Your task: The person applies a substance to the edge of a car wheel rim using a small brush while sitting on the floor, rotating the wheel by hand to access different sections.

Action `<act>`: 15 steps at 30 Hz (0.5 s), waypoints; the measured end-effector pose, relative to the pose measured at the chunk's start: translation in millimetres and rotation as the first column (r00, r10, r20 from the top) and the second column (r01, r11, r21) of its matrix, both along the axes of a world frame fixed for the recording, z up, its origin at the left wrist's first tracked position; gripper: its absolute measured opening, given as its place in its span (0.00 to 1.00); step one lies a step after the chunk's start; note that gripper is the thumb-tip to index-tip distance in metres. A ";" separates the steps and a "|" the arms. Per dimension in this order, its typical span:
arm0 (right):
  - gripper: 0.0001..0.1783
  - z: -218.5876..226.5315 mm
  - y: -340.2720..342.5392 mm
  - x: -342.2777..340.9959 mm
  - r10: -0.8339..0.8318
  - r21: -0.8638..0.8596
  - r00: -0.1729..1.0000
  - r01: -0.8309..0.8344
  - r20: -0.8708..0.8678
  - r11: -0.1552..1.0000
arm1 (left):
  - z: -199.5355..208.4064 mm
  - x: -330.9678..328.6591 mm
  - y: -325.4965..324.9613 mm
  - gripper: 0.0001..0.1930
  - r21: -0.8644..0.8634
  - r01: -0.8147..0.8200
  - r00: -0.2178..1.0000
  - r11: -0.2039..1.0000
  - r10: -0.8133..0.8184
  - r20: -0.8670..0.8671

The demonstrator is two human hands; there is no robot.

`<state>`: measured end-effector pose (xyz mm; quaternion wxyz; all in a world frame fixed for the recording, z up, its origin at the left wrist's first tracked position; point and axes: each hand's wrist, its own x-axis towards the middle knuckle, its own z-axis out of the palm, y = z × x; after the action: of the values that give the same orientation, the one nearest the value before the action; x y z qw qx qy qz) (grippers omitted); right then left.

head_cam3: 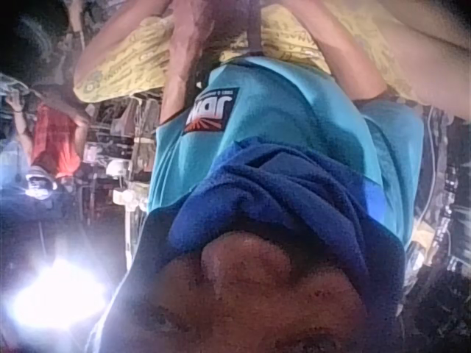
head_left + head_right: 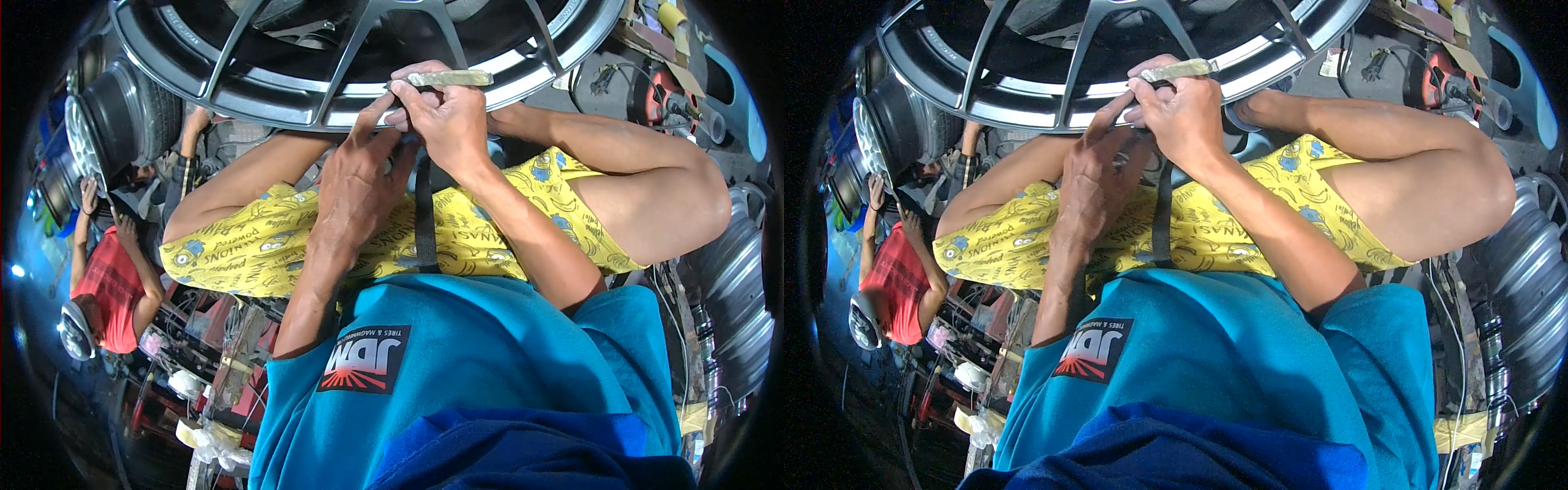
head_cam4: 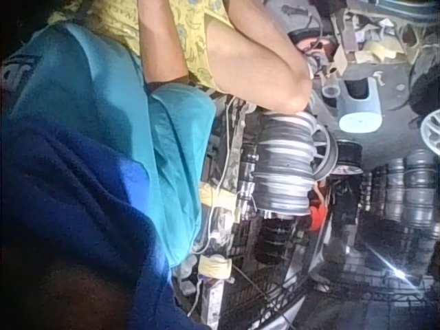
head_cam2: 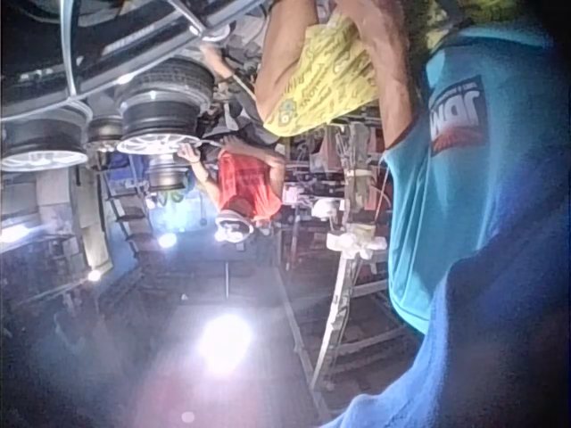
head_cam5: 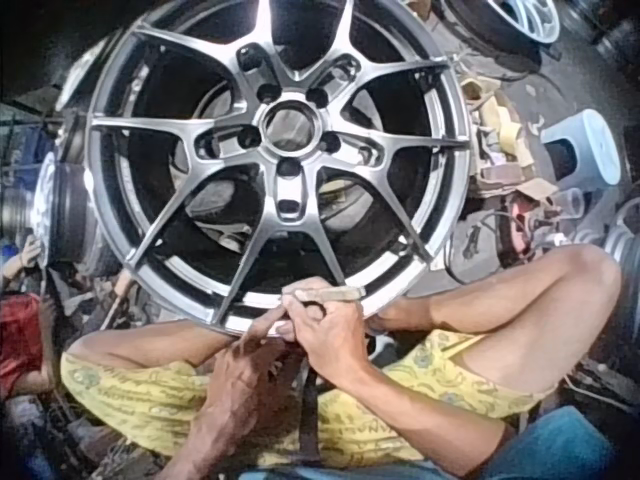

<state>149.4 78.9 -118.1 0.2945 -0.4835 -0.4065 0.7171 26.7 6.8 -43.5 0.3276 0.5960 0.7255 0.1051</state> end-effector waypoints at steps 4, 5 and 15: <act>0.08 1.4 0.0 -0.6 0.014 -0.025 1.000 -0.014 0.006 1.000 | -0.7 1.7 -0.5 0.09 0.015 0.014 1.000 1.000 -0.014 -0.022; 0.08 2.0 0.5 -0.5 0.023 -0.014 1.000 -0.023 0.008 1.000 | -1.1 1.6 -0.8 0.09 0.021 0.013 1.000 1.000 -0.012 -0.026; 0.08 0.9 0.2 -3.1 -0.010 -0.014 1.000 0.010 -0.018 1.000 | 0.3 1.0 -0.4 0.10 0.014 0.020 0.999 1.000 -0.020 -0.028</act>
<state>146.3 79.0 -117.1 0.2987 -0.4809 -0.3965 0.7227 27.6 6.4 -43.2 0.3142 0.6071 0.7232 0.0987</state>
